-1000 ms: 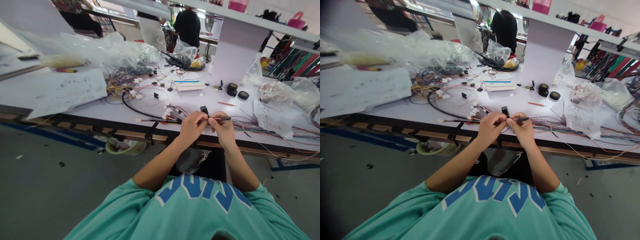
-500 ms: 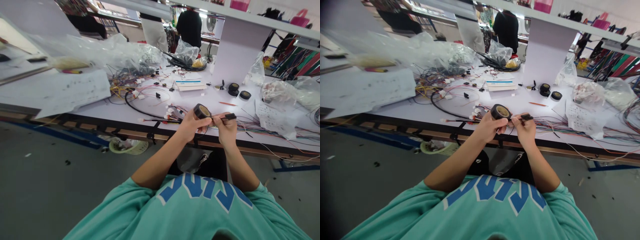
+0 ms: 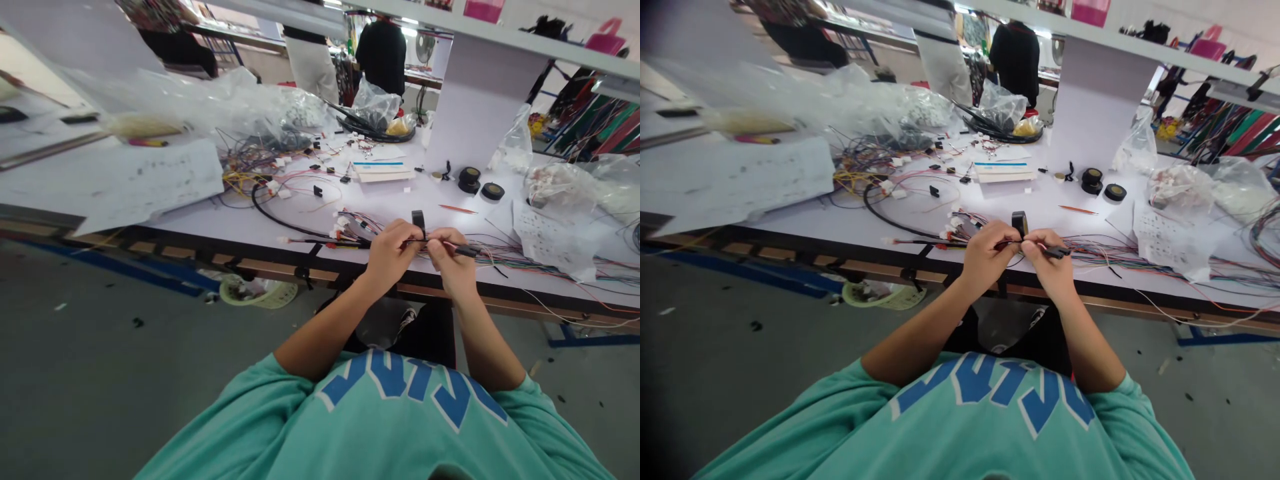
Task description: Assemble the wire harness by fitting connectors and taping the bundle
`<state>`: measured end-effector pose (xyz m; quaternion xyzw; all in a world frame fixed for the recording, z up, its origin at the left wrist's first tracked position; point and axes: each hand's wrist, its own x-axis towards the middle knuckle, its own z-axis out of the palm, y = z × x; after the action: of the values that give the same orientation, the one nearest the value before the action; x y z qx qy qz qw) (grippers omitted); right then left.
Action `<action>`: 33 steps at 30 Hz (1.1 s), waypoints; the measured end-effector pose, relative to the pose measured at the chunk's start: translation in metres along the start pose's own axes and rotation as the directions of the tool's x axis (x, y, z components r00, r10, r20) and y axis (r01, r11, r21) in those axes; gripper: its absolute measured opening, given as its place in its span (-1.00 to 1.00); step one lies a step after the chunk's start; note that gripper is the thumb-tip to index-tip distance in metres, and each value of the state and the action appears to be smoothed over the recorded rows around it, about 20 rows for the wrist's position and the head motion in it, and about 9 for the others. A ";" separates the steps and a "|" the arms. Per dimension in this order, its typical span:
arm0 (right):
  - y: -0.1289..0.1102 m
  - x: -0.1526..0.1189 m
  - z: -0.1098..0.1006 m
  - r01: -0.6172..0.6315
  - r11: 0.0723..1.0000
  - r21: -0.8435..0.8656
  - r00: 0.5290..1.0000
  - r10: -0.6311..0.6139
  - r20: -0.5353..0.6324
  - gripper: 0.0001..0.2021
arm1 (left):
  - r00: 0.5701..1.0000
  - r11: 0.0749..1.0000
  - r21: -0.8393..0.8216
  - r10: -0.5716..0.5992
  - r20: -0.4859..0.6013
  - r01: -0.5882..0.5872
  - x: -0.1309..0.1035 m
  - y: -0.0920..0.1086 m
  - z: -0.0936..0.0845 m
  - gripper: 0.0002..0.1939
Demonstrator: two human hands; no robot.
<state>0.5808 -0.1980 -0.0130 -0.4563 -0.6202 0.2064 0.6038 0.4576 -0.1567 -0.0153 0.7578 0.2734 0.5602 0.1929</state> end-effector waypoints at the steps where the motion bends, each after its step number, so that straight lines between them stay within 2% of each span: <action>1: 0.004 0.001 0.001 -0.006 1.000 0.003 1.000 0.006 0.007 -0.84 | 1.000 1.000 -0.016 0.008 -0.029 -0.008 -0.001 0.000 0.003 -0.85; 3: 0.010 0.003 0.000 0.030 0.999 -0.019 0.998 -0.030 -0.049 -0.87 | 0.999 0.998 -0.064 -0.005 -0.043 0.002 -0.004 0.002 0.006 -0.88; 5: 0.012 0.004 -0.001 0.109 0.992 -0.067 0.983 -0.117 -0.139 -0.90 | 0.997 0.983 -0.170 -0.076 -0.025 0.071 -0.004 0.003 0.005 -0.95; 7: 0.010 0.003 -0.001 0.218 0.969 -0.115 0.955 -0.236 -0.180 -0.92 | 0.974 0.915 -0.339 -0.228 0.011 0.218 -0.001 0.005 0.002 -0.69; 8: 0.008 0.002 -0.001 0.275 0.953 -0.130 0.941 -0.294 -0.168 -0.92 | 0.947 0.851 -0.425 -0.318 0.048 0.308 0.001 0.006 0.000 -0.56; 10: 0.005 -0.001 0.003 0.355 0.925 -0.136 0.921 -0.371 -0.115 -0.91 | 0.874 0.691 -0.545 -0.443 0.201 0.475 0.006 0.006 -0.004 -0.45; 12: 0.003 -0.002 0.007 0.342 0.936 -0.088 0.930 -0.350 -0.114 -0.91 | 0.808 0.578 -0.565 -0.441 0.391 0.589 0.009 0.007 -0.008 -0.51; 13: 0.004 -0.003 0.008 0.295 0.955 -0.041 0.944 -0.297 -0.144 -0.90 | 0.795 0.564 -0.561 -0.417 0.440 0.606 0.010 0.007 -0.009 -0.55; 14: 0.007 -0.002 0.009 0.228 0.973 0.019 0.958 -0.221 -0.182 -0.89 | 0.806 0.588 -0.554 -0.387 0.448 0.590 0.009 0.006 -0.010 -0.57; 15: 0.010 0.000 0.008 0.150 0.985 0.087 0.968 -0.129 -0.216 -0.87 | 0.838 0.647 -0.540 -0.347 0.421 0.538 0.008 0.006 -0.011 -0.57; 17: 0.017 0.003 0.004 0.004 0.979 0.205 0.973 0.044 -0.228 -0.83 | 0.914 0.814 -0.455 -0.213 0.347 0.362 0.006 0.004 -0.015 -0.53; 18: 0.020 0.005 0.000 -0.052 0.973 0.226 0.972 0.101 -0.211 -0.82 | 0.924 0.881 -0.385 -0.130 0.360 0.274 0.005 0.002 -0.017 -0.47; 19: 0.022 0.007 -0.004 -0.084 0.974 0.211 0.973 0.126 -0.196 -0.82 | 0.906 0.924 -0.320 -0.062 0.418 0.210 0.004 0.001 -0.019 -0.42; 20: 0.022 0.008 -0.009 -0.086 0.982 0.167 0.976 0.117 -0.185 -0.83 | 0.868 0.945 -0.269 -0.028 0.496 0.184 0.004 -0.001 -0.021 -0.40; 21: 0.021 0.009 -0.013 -0.056 0.994 0.099 0.980 0.073 -0.183 -0.84 | 0.834 0.952 -0.236 -0.034 0.550 0.194 0.004 -0.003 -0.022 -0.42; 22: 0.018 0.009 -0.016 0.006 1.000 0.017 0.983 -0.002 -0.184 -0.86 | 0.819 0.951 -0.216 -0.062 0.570 0.223 0.004 -0.004 -0.022 -0.46; 23: 0.015 0.009 -0.019 0.089 0.994 -0.066 0.978 -0.100 -0.182 -0.88 | 0.826 0.946 -0.205 -0.101 0.554 0.253 0.005 -0.005 -0.020 -0.53; 25: 0.006 0.010 -0.021 0.253 0.945 -0.207 0.943 -0.288 -0.164 -0.90 | 0.875 0.936 -0.203 -0.169 0.454 0.286 0.007 -0.005 -0.014 -0.71; 27: -0.001 0.011 -0.021 0.332 0.898 -0.289 0.910 -0.385 -0.151 -0.90 | 0.904 0.926 -0.227 -0.202 0.377 0.301 0.009 -0.004 -0.006 -0.82; 29: -0.004 0.013 -0.020 0.310 0.901 -0.303 0.916 -0.369 -0.160 -0.89 | 0.905 0.898 -0.277 -0.234 0.355 0.341 0.010 -0.003 -0.001 -0.87; 33: -0.002 0.016 -0.017 0.109 0.979 -0.175 0.973 -0.141 -0.184 -0.90 | 0.869 0.803 -0.374 -0.328 0.370 0.463 0.013 0.000 0.003 -0.90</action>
<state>0.5986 -0.1907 0.0005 -0.4821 -0.6004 0.0706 0.6342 0.4629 -0.1490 -0.0064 0.6900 0.2583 0.4386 0.5146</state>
